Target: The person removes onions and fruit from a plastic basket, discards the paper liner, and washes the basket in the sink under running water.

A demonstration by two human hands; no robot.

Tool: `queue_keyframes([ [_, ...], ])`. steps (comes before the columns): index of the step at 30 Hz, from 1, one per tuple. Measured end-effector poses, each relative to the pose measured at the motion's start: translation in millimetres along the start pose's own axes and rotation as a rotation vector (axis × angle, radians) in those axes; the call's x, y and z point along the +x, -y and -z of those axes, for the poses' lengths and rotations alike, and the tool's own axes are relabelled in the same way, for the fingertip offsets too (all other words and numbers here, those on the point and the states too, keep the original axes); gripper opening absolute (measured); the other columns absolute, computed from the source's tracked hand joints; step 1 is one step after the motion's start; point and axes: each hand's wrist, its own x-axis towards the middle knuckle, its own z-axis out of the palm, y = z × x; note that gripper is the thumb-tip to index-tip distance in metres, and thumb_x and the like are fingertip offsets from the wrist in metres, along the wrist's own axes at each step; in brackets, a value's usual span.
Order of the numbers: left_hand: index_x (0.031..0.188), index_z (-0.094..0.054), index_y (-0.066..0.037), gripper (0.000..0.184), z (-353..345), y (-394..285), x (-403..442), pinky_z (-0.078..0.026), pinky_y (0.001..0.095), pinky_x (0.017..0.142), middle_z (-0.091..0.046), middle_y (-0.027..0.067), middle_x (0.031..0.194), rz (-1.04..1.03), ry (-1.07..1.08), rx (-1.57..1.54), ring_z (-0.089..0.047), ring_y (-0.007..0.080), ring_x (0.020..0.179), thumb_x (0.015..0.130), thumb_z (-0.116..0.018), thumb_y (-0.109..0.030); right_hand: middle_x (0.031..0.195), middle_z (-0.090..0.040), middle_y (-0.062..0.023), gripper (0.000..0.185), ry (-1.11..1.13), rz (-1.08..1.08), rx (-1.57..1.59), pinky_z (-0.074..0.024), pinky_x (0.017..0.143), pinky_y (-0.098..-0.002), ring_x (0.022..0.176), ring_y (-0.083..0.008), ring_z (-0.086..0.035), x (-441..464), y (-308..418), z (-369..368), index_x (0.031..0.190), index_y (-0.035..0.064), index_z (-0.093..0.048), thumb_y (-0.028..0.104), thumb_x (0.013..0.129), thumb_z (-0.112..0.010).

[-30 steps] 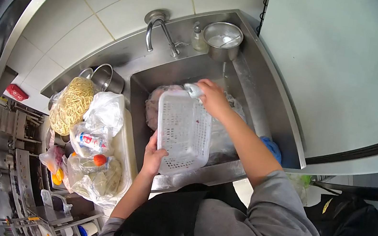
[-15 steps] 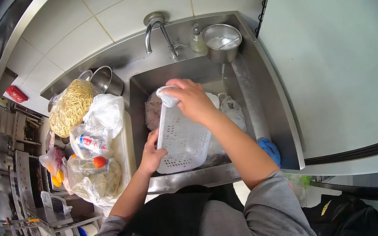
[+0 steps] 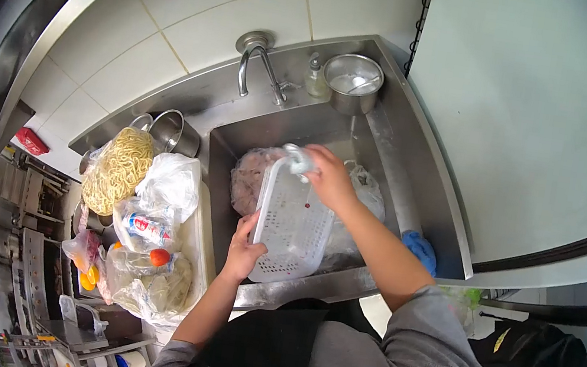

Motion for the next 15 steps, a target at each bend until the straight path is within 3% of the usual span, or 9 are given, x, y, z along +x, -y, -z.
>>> queue_keyframes([
  [2, 0.131, -0.054, -0.017, 0.075, -0.6, -0.6, 1.3, -0.033, 0.0314, 0.102, -0.041, 0.0133, 0.118, 0.002, -0.015, -0.006, -0.042, 0.0275, 0.116, 0.060, -0.056, 0.008, 0.124, -0.055, -0.0071, 0.054, -0.068, -0.295, 0.125, -0.0360, 0.100, -0.0430, 0.117, -0.0273, -0.050, -7.4, -5.7, -7.3, 0.118, 0.0171, -0.060, -0.003, 0.067, -0.061],
  [3, 0.131, -0.054, -0.019, 0.074, 2.5, -0.4, 2.4, -0.033, 0.0325, 0.102, -0.042, 0.0141, 0.118, 0.002, 0.009, 0.051, -0.043, 0.0291, 0.115, 0.061, -0.058, 0.006, 0.124, -0.055, -0.0071, 0.054, -0.057, -0.290, 0.126, -0.0360, 0.100, -0.0430, 0.117, -0.0273, -0.050, -9.1, -11.1, -10.3, 0.118, 0.0171, -0.060, -0.003, 0.067, -0.061],
  [5, 0.131, -0.054, -0.020, 0.074, 6.8, -6.3, 4.9, -0.034, 0.0336, 0.102, -0.043, 0.0149, 0.118, 0.015, 0.031, 0.109, -0.043, 0.0307, 0.115, 0.062, -0.059, 0.004, 0.125, -0.056, -0.0020, 0.045, 0.015, 0.060, -0.105, -0.0337, 0.104, -0.0446, 0.121, -0.0241, -0.047, -1.0, 22.4, 1.3, 0.116, 0.0199, -0.061, 0.006, 0.073, -0.062],
  [6, 0.130, -0.055, -0.023, 0.073, 8.3, -10.4, 7.3, -0.034, 0.0357, 0.102, -0.043, 0.0168, 0.120, 0.022, 0.005, 0.210, -0.043, 0.0328, 0.115, 0.062, -0.061, 0.002, 0.125, -0.056, -0.0020, 0.045, 0.029, 0.061, -0.097, -0.0337, 0.104, -0.0446, 0.121, -0.0241, -0.047, -1.4, 29.1, 0.5, 0.116, 0.0199, -0.061, 0.006, 0.073, -0.062],
  [8, 0.129, -0.056, -0.026, 0.072, 13.2, -10.7, 6.9, -0.035, 0.0378, 0.102, -0.043, 0.0187, 0.122, 0.026, -0.027, 0.313, -0.043, 0.0349, 0.116, 0.063, -0.062, 0.000, 0.127, -0.054, 0.0008, 0.044, 0.330, 0.553, -0.342, -0.0325, 0.106, -0.0447, 0.122, -0.0226, -0.047, -2.1, 39.8, -1.1, 0.119, 0.0264, -0.061, 0.009, 0.078, -0.057],
  [9, 0.129, -0.056, -0.029, 0.072, 15.4, -8.1, 5.8, -0.035, 0.0396, 0.102, -0.042, 0.0204, 0.124, -0.005, -0.037, 0.429, -0.042, 0.0362, 0.116, 0.062, -0.063, -0.002, 0.127, -0.054, 0.0085, 0.041, 0.427, 0.536, -0.425, -0.0270, 0.109, -0.0489, 0.125, -0.0192, -0.044, -8.3, 43.8, 0.3, 0.118, 0.0316, -0.060, 0.016, 0.081, -0.052],
  [10, 0.128, -0.056, -0.033, 0.072, 16.3, -6.4, 5.4, -0.035, 0.0414, 0.103, -0.041, 0.0220, 0.127, -0.035, -0.045, 0.544, -0.042, 0.0376, 0.117, 0.062, -0.064, -0.004, 0.127, -0.054, 0.0085, 0.041, 0.429, 0.538, -0.426, -0.0270, 0.109, -0.0489, 0.125, -0.0192, -0.044, -2.4, 38.2, 4.4, 0.118, 0.0316, -0.060, 0.016, 0.081, -0.052],
  [13, 0.128, -0.056, -0.029, 0.070, 11.1, -22.5, 10.3, -0.035, 0.0424, 0.102, -0.041, 0.0232, 0.128, 0.037, -0.034, 0.441, -0.041, 0.0381, 0.118, 0.062, -0.066, -0.007, 0.127, -0.054, 0.0110, 0.042, 0.321, 0.460, -0.545, -0.0216, 0.110, -0.0509, 0.128, -0.0175, -0.042, 9.1, 23.1, 6.1, 0.119, 0.0327, -0.060, 0.017, 0.081, -0.053],
  [15, 0.129, -0.055, -0.026, 0.070, 10.7, -21.0, 12.1, -0.035, 0.0426, 0.102, -0.041, 0.0232, 0.128, 0.051, -0.053, 0.439, -0.041, 0.0381, 0.118, 0.062, -0.066, -0.007, 0.128, -0.053, 0.0131, 0.042, 0.239, 0.296, -0.614, -0.0184, 0.111, -0.0523, 0.129, -0.0155, -0.040, 6.8, 23.4, -2.3, 0.119, 0.0344, -0.060, 0.020, 0.080, -0.054],
])
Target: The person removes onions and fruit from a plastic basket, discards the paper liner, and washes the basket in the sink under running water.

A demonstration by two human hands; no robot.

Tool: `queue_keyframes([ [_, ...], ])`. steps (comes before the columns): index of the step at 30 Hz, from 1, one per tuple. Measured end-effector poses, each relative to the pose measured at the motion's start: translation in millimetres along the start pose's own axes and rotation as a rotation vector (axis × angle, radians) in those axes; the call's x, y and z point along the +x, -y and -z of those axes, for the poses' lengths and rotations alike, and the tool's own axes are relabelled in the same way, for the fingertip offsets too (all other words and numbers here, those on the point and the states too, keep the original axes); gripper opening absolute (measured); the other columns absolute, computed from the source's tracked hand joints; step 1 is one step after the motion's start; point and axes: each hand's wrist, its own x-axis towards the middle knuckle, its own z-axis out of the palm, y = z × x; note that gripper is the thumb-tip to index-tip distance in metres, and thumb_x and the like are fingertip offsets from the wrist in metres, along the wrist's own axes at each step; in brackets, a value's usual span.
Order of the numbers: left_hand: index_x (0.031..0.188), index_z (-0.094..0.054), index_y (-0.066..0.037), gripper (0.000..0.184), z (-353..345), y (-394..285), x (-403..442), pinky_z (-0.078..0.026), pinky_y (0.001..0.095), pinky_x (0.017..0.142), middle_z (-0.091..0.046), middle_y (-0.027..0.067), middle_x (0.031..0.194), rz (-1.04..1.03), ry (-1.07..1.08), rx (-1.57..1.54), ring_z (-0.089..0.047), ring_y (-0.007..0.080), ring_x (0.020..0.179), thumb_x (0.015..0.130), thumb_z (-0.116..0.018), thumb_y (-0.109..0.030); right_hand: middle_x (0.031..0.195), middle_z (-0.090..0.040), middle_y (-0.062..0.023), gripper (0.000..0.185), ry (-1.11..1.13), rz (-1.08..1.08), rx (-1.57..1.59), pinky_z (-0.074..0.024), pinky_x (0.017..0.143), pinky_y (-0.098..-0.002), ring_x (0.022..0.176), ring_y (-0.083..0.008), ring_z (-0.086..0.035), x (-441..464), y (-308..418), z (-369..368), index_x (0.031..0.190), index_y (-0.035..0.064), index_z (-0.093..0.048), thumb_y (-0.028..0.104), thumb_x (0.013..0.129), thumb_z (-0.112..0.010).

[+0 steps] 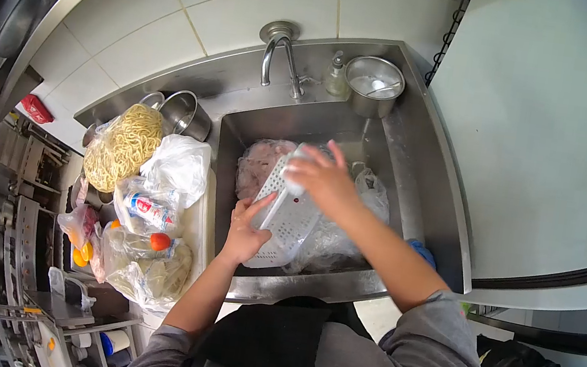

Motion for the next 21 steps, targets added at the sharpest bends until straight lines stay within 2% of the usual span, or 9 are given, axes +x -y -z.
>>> queue_keyframes([
  [3, 0.133, -0.051, -0.022, 0.073, -6.5, 15.7, 0.6, -0.036, 0.0410, 0.102, -0.042, 0.0221, 0.126, -0.016, -0.036, -0.003, -0.043, 0.0383, 0.117, 0.063, -0.065, -0.006, 0.128, -0.054, 0.0125, 0.042, 0.091, 0.195, 0.189, -0.0201, 0.111, -0.0508, 0.129, -0.0144, -0.040, -10.5, 50.3, 5.4, 0.118, 0.0355, -0.061, 0.021, 0.079, -0.054],
  [5, 0.138, -0.045, -0.018, 0.075, -6.7, 12.3, 4.4, -0.035, 0.0368, 0.102, -0.045, 0.0162, 0.129, 0.017, 0.027, -0.337, -0.045, 0.0315, 0.119, 0.066, -0.063, -0.003, 0.129, -0.053, 0.0126, 0.040, 0.010, 0.230, 0.177, -0.0231, 0.109, -0.0519, 0.126, -0.0157, -0.042, -5.9, 41.7, 1.3, 0.116, 0.0352, -0.062, 0.022, 0.079, -0.053],
  [7, 0.139, -0.043, -0.014, 0.073, 0.0, -5.3, 7.7, -0.035, 0.0349, 0.102, -0.046, 0.0129, 0.130, 0.029, 0.099, -0.582, -0.045, 0.0270, 0.120, 0.069, -0.063, -0.003, 0.129, -0.053, 0.0116, 0.038, -0.256, 0.194, 0.142, -0.0268, 0.107, -0.0500, 0.129, -0.0197, -0.038, 10.2, 19.1, 5.0, 0.117, 0.0294, -0.063, 0.021, 0.082, -0.051],
  [8, 0.140, -0.041, -0.011, 0.071, 4.6, -16.4, 7.9, -0.035, 0.0330, 0.102, -0.048, 0.0096, 0.131, 0.039, 0.164, -0.831, -0.046, 0.0225, 0.121, 0.072, -0.063, -0.002, 0.129, -0.052, 0.0036, 0.044, -0.412, 0.142, 0.224, -0.0315, 0.104, -0.0454, 0.123, -0.0261, -0.041, 21.7, 10.5, 4.8, 0.117, 0.0254, -0.064, 0.010, 0.076, -0.057],
  [9, 0.140, -0.041, -0.011, 0.071, 7.3, -22.9, 5.9, -0.035, 0.0330, 0.102, -0.048, 0.0096, 0.131, 0.039, 0.172, -0.829, -0.046, 0.0225, 0.121, 0.072, -0.063, -0.002, 0.129, -0.052, 0.0036, 0.044, -0.413, 0.134, 0.221, -0.0315, 0.104, -0.0454, 0.123, -0.0261, -0.041, 23.9, 13.9, 5.7, 0.117, 0.0254, -0.064, 0.010, 0.076, -0.057],
  [11, 0.142, -0.036, -0.007, 0.067, 10.6, -30.5, 3.8, -0.033, 0.0321, 0.102, -0.048, 0.0059, 0.132, 0.130, 0.199, -1.006, -0.044, 0.0166, 0.122, 0.080, -0.061, -0.004, 0.127, -0.050, -0.0067, 0.055, -0.685, -0.407, 0.575, -0.0353, 0.102, -0.0407, 0.116, -0.0321, -0.043, 33.2, 24.6, 14.1, 0.115, 0.0202, -0.065, -0.003, 0.066, -0.060],
  [12, 0.141, -0.037, -0.007, 0.062, 6.5, -23.8, 1.3, -0.033, 0.0323, 0.102, -0.050, 0.0056, 0.130, 0.166, 0.170, -1.040, -0.045, 0.0165, 0.119, 0.084, -0.062, -0.011, 0.123, -0.047, -0.0148, 0.058, -0.606, -0.424, 0.458, -0.0373, 0.100, -0.0415, 0.114, -0.0356, -0.043, 32.0, 33.5, 11.4, 0.116, 0.0080, -0.062, -0.010, 0.061, -0.057],
  [17, 0.137, -0.041, -0.007, 0.057, -0.1, -6.6, 2.0, -0.036, 0.0335, 0.100, -0.050, 0.0058, 0.128, 0.199, 0.134, -1.184, -0.048, 0.0186, 0.117, 0.086, -0.063, -0.020, 0.123, -0.046, -0.0203, 0.054, -0.171, -0.413, 0.508, -0.0389, 0.099, -0.0453, 0.110, -0.0409, -0.044, 1.9, 88.0, -36.0, 0.119, -0.0069, -0.050, -0.009, 0.065, -0.056],
  [21, 0.142, -0.030, -0.009, 0.070, 0.7, 13.9, 2.5, -0.037, 0.0406, 0.101, -0.048, 0.0093, 0.132, 0.169, 0.144, -1.202, -0.047, 0.0252, 0.121, 0.087, -0.062, -0.039, 0.120, -0.046, -0.0218, 0.047, -0.028, -0.248, 0.612, -0.0418, 0.093, -0.0446, 0.105, -0.0411, -0.047, -21.6, 106.0, -33.6, 0.116, -0.0057, -0.050, -0.007, 0.070, -0.054],
])
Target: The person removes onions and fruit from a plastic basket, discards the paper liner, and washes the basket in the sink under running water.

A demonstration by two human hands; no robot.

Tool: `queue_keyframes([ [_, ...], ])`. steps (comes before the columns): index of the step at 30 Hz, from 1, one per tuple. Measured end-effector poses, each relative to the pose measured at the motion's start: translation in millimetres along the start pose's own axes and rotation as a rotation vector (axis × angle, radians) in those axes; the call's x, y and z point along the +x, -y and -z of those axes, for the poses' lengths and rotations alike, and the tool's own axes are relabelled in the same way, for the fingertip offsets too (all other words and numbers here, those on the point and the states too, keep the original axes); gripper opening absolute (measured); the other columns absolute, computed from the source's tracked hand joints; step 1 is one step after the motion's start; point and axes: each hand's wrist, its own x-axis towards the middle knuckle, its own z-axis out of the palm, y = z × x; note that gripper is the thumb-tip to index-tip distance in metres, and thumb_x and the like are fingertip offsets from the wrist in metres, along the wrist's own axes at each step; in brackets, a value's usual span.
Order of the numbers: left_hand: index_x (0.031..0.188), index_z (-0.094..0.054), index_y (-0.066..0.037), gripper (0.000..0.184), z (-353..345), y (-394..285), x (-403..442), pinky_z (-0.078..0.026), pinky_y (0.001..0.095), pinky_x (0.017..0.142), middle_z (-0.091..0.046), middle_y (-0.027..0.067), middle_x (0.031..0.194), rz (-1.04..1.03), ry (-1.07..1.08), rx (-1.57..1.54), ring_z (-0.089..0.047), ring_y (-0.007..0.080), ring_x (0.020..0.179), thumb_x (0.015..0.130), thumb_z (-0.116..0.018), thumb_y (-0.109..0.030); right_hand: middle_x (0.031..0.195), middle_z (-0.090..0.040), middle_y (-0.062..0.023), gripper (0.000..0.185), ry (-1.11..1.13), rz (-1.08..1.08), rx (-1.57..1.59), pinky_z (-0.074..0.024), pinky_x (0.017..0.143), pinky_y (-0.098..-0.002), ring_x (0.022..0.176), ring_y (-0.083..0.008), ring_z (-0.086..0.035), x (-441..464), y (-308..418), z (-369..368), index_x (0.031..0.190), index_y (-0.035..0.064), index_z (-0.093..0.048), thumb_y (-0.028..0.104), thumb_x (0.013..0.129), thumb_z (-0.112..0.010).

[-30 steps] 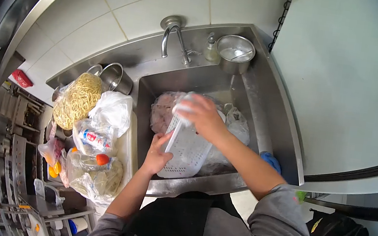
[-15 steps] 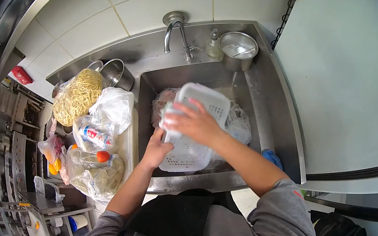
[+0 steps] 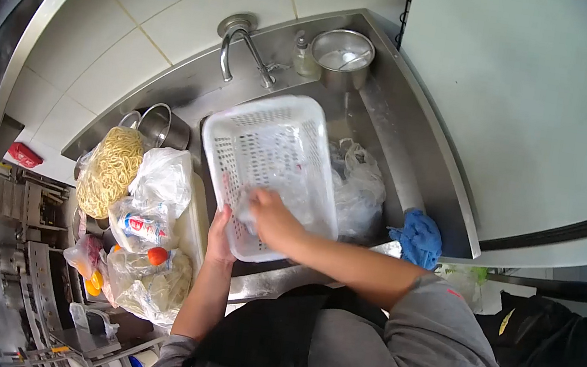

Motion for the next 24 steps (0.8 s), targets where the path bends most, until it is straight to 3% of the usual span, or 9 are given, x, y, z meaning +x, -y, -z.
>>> queue_keyframes([
  [3, 0.141, -0.032, -0.009, 0.072, -4.1, 5.2, 6.6, -0.037, 0.0420, 0.102, -0.046, 0.0095, 0.134, 0.000, -0.006, -0.118, -0.045, 0.0259, 0.123, 0.086, -0.060, -0.046, 0.109, -0.047, -0.0233, 0.030, -0.383, -0.097, 0.297, -0.0436, 0.083, -0.0424, 0.099, -0.0414, -0.050, 58.0, -14.2, 11.8, 0.108, -0.0039, -0.051, 0.001, 0.078, -0.055],
  [6, 0.143, -0.030, -0.012, 0.083, -4.4, -1.4, 5.3, -0.033, 0.0403, 0.105, -0.042, 0.0093, 0.138, 0.066, 0.060, -0.139, -0.040, 0.0250, 0.127, 0.082, -0.057, -0.060, 0.105, -0.048, -0.0207, 0.034, -0.173, -0.190, 0.363, -0.0443, 0.082, -0.0418, 0.096, -0.0394, -0.051, 52.4, 19.6, 35.9, 0.112, -0.0011, -0.052, 0.003, 0.078, -0.057],
  [10, 0.141, -0.032, -0.014, 0.075, 3.7, 8.9, 6.7, -0.040, 0.0412, 0.102, -0.041, 0.0086, 0.139, 0.112, -0.044, -0.300, -0.042, 0.0246, 0.127, 0.087, -0.043, -0.065, 0.104, -0.048, -0.0185, 0.042, -0.139, 0.045, 0.293, -0.0445, 0.083, -0.0421, 0.096, -0.0371, -0.052, 30.1, 28.2, 25.0, 0.117, 0.0018, -0.053, 0.005, 0.075, -0.061],
  [14, 0.146, -0.021, -0.014, 0.072, -14.6, 19.3, 10.5, -0.036, 0.0378, 0.103, -0.035, 0.0061, 0.143, 0.141, 0.051, -0.105, -0.038, 0.0252, 0.129, 0.091, -0.052, -0.049, 0.107, -0.050, -0.0227, 0.032, -0.554, -0.199, 0.316, -0.0423, 0.087, -0.0455, 0.099, -0.0425, -0.051, 94.8, 1.5, 23.4, 0.105, -0.0026, -0.052, 0.005, 0.076, -0.062],
  [15, 0.143, -0.028, -0.011, 0.069, -23.5, 21.1, 10.8, -0.036, 0.0397, 0.103, -0.043, 0.0101, 0.136, 0.137, -0.041, -0.169, -0.042, 0.0266, 0.125, 0.088, -0.059, -0.038, 0.109, -0.050, -0.0242, 0.030, -0.452, -0.366, 0.477, -0.0409, 0.089, -0.0463, 0.101, -0.0454, -0.049, 95.7, -3.7, 21.7, 0.105, -0.0047, -0.052, 0.003, 0.077, -0.059],
  [16, 0.143, -0.028, -0.011, 0.069, -28.0, 15.4, 7.3, -0.036, 0.0397, 0.103, -0.043, 0.0101, 0.136, 0.131, -0.042, -0.170, -0.042, 0.0266, 0.125, 0.088, -0.059, -0.038, 0.109, -0.050, -0.0242, 0.030, -0.450, -0.360, 0.477, -0.0409, 0.089, -0.0463, 0.101, -0.0454, -0.049, 84.9, -10.8, 10.9, 0.105, -0.0047, -0.052, 0.003, 0.077, -0.059],
  [19, 0.147, -0.020, -0.012, 0.080, -26.9, 12.6, 3.0, -0.038, 0.0325, 0.099, -0.040, 0.0087, 0.136, 0.062, 0.020, -0.015, -0.045, 0.0208, 0.119, 0.075, -0.052, 0.002, 0.110, -0.052, -0.0206, 0.031, -0.541, -0.204, 0.252, -0.0419, 0.091, -0.0445, 0.103, -0.0423, -0.049, 47.6, -28.3, -19.5, 0.109, -0.0035, -0.053, -0.001, 0.078, -0.051],
  [22, 0.147, -0.021, -0.011, 0.079, -26.3, 19.3, -1.0, -0.038, 0.0298, 0.097, -0.043, 0.0071, 0.132, 0.046, 0.041, 0.105, -0.046, 0.0180, 0.115, 0.075, -0.051, 0.003, 0.111, -0.052, -0.0175, 0.041, -0.279, -0.109, 0.004, -0.0413, 0.094, -0.0424, 0.107, -0.0371, -0.049, 57.5, -62.5, 2.2, 0.113, 0.0003, -0.056, -0.008, 0.074, -0.049],
  [24, 0.148, -0.019, -0.010, 0.082, -28.0, 20.5, -1.8, -0.038, 0.0287, 0.095, -0.044, 0.0055, 0.130, 0.071, 0.016, 0.094, -0.046, 0.0163, 0.113, 0.073, -0.049, 0.006, 0.109, -0.053, -0.0122, 0.029, -0.340, 0.012, -0.181, -0.0445, 0.087, -0.0404, 0.100, -0.0313, -0.052, 60.4, -76.4, 15.7, 0.107, 0.0016, -0.058, 0.004, 0.080, -0.050],
])
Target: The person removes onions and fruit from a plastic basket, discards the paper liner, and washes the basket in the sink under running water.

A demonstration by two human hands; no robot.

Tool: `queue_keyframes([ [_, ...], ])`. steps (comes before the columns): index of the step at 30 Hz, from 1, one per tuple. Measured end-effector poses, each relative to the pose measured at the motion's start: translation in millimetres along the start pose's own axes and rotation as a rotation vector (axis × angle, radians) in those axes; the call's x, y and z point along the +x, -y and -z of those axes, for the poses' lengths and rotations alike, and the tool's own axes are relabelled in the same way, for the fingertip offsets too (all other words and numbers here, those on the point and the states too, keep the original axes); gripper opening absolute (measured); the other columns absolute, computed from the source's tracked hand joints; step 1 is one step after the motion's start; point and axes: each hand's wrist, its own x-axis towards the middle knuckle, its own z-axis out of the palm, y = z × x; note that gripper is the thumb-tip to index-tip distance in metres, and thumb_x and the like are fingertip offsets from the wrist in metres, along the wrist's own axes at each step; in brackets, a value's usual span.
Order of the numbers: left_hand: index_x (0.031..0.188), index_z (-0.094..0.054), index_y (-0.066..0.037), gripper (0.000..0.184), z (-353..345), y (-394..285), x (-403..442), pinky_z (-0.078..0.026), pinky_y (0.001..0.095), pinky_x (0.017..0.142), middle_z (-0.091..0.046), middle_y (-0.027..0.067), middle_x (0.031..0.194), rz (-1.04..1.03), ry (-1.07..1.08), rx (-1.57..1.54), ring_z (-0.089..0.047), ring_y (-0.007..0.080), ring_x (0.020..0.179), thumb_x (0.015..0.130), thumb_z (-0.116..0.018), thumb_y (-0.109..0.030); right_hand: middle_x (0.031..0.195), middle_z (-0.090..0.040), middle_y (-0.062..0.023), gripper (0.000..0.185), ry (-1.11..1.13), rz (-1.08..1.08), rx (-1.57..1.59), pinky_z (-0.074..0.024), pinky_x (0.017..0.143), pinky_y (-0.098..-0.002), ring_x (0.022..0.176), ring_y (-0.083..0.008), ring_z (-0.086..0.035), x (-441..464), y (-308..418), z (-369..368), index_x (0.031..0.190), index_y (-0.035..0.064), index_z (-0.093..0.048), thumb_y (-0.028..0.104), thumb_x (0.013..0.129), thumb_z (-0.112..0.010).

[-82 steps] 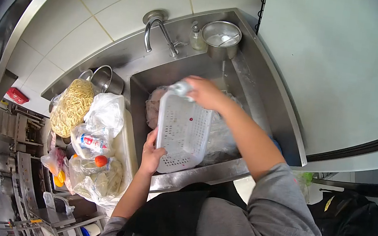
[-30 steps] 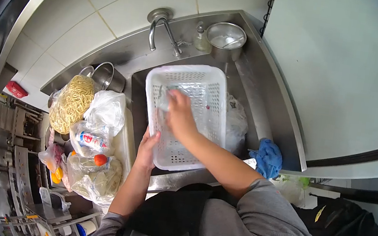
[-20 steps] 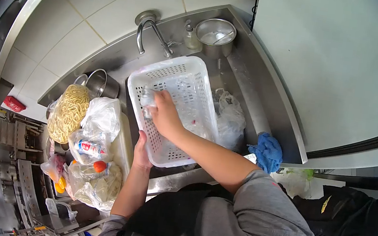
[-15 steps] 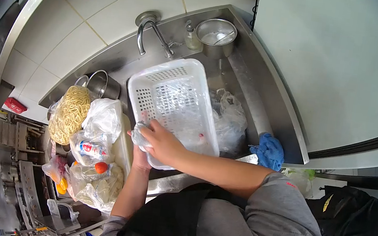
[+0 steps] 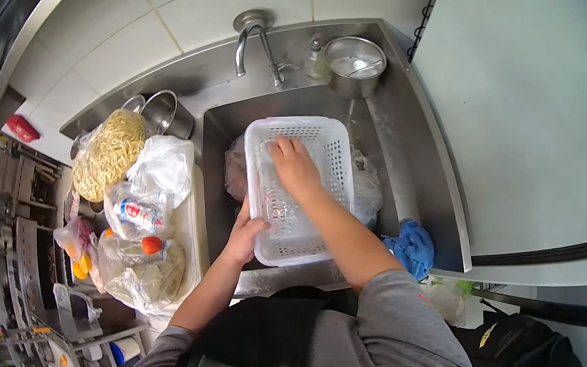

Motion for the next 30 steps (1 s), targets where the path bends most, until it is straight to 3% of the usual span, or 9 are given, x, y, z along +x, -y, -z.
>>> queue_keyframes([
  [3, 0.148, -0.020, -0.008, 0.084, 8.9, 23.8, 5.7, -0.037, 0.0272, 0.097, -0.043, 0.0072, 0.135, 0.003, -0.013, 0.073, -0.044, 0.0164, 0.118, 0.071, -0.047, 0.009, 0.105, -0.057, -0.0039, 0.027, 0.142, 0.259, -0.460, -0.0428, 0.080, -0.0356, 0.094, -0.0209, -0.053, -14.4, -20.3, 10.8, 0.105, 0.0088, -0.060, 0.014, 0.080, -0.053],
  [7, 0.148, -0.020, -0.009, 0.089, 6.7, 26.8, 2.7, -0.036, 0.0288, 0.099, -0.042, 0.0081, 0.138, -0.090, 0.016, -0.016, -0.044, 0.0183, 0.122, 0.065, -0.046, 0.011, 0.101, -0.058, -0.0037, 0.028, 0.328, 0.048, -0.739, -0.0412, 0.079, -0.0348, 0.091, -0.0205, -0.055, -52.5, -29.4, 4.8, 0.107, 0.0091, -0.059, 0.014, 0.080, -0.052],
  [9, 0.148, -0.020, -0.009, 0.090, 18.7, 35.4, -1.3, -0.037, 0.0294, 0.099, -0.041, 0.0083, 0.139, -0.060, 0.004, -0.059, -0.044, 0.0189, 0.122, 0.065, -0.046, 0.011, 0.099, -0.059, -0.0061, 0.031, 0.353, -0.060, -0.625, -0.0435, 0.080, -0.0381, 0.090, -0.0240, -0.057, -72.6, -29.4, 4.3, 0.110, 0.0080, -0.057, 0.011, 0.080, -0.052],
  [13, 0.147, -0.025, -0.011, 0.089, 32.6, 37.8, -1.0, -0.043, 0.0312, 0.096, -0.044, 0.0093, 0.137, -0.077, -0.097, -0.224, -0.047, 0.0227, 0.120, 0.063, -0.050, 0.007, 0.104, -0.060, -0.0133, 0.029, 0.655, -0.039, 0.204, -0.0446, 0.088, -0.0409, 0.103, -0.0312, -0.055, -105.7, 28.6, 0.5, 0.101, 0.0055, -0.063, 0.004, 0.072, -0.058],
  [16, 0.142, -0.033, -0.009, 0.085, 37.6, 23.7, 4.7, -0.046, 0.0315, 0.093, -0.047, 0.0093, 0.133, -0.047, -0.097, -0.192, -0.049, 0.0232, 0.118, 0.060, -0.052, 0.003, 0.101, -0.061, -0.0102, 0.027, 0.512, 0.161, 0.140, -0.0459, 0.088, -0.0379, 0.098, -0.0291, -0.056, -97.5, 35.0, -12.4, 0.092, 0.0081, -0.069, 0.001, 0.068, -0.060],
  [23, 0.144, -0.031, -0.004, 0.090, 28.4, 7.5, 8.1, -0.037, 0.0326, 0.103, -0.043, 0.0092, 0.139, -0.152, 0.008, -0.001, -0.043, 0.0208, 0.126, 0.057, -0.050, 0.008, 0.102, -0.061, -0.0108, 0.025, 0.922, 0.198, -0.448, -0.0426, 0.089, -0.0367, 0.098, -0.0269, -0.055, -77.1, 24.9, 31.8, 0.093, -0.0006, -0.065, 0.002, 0.069, -0.059],
  [24, 0.144, -0.031, -0.003, 0.090, 29.7, 3.8, 8.9, -0.034, 0.0326, 0.105, -0.043, 0.0091, 0.140, -0.152, -0.003, 0.040, -0.042, 0.0204, 0.128, 0.056, -0.050, 0.009, 0.102, -0.061, -0.0108, 0.025, 0.926, 0.211, -0.447, -0.0426, 0.089, -0.0367, 0.098, -0.0269, -0.055, -76.1, 27.2, 28.7, 0.093, -0.0006, -0.065, 0.002, 0.069, -0.059],
  [26, 0.143, -0.031, -0.002, 0.089, 35.5, 5.1, 10.3, -0.033, 0.0325, 0.105, -0.043, 0.0092, 0.139, -0.204, 0.001, 0.127, -0.041, 0.0205, 0.128, 0.057, -0.050, 0.009, 0.101, -0.060, -0.0147, 0.027, 1.054, -0.232, -0.111, -0.0451, 0.085, -0.0391, 0.096, -0.0302, -0.057, -77.8, 42.8, 20.0, 0.097, -0.0023, -0.062, 0.003, 0.071, -0.059],
  [30, 0.143, -0.032, -0.003, 0.088, 37.1, 0.0, 8.6, -0.033, 0.0335, 0.106, -0.044, 0.0098, 0.139, -0.215, -0.029, -0.006, -0.041, 0.0213, 0.129, 0.057, -0.049, 0.008, 0.102, -0.060, -0.0155, 0.030, 0.784, -0.065, 0.227, -0.0468, 0.083, -0.0412, 0.095, -0.0332, -0.058, -95.1, 72.2, 15.5, 0.101, -0.0006, -0.061, 0.004, 0.071, -0.061],
])
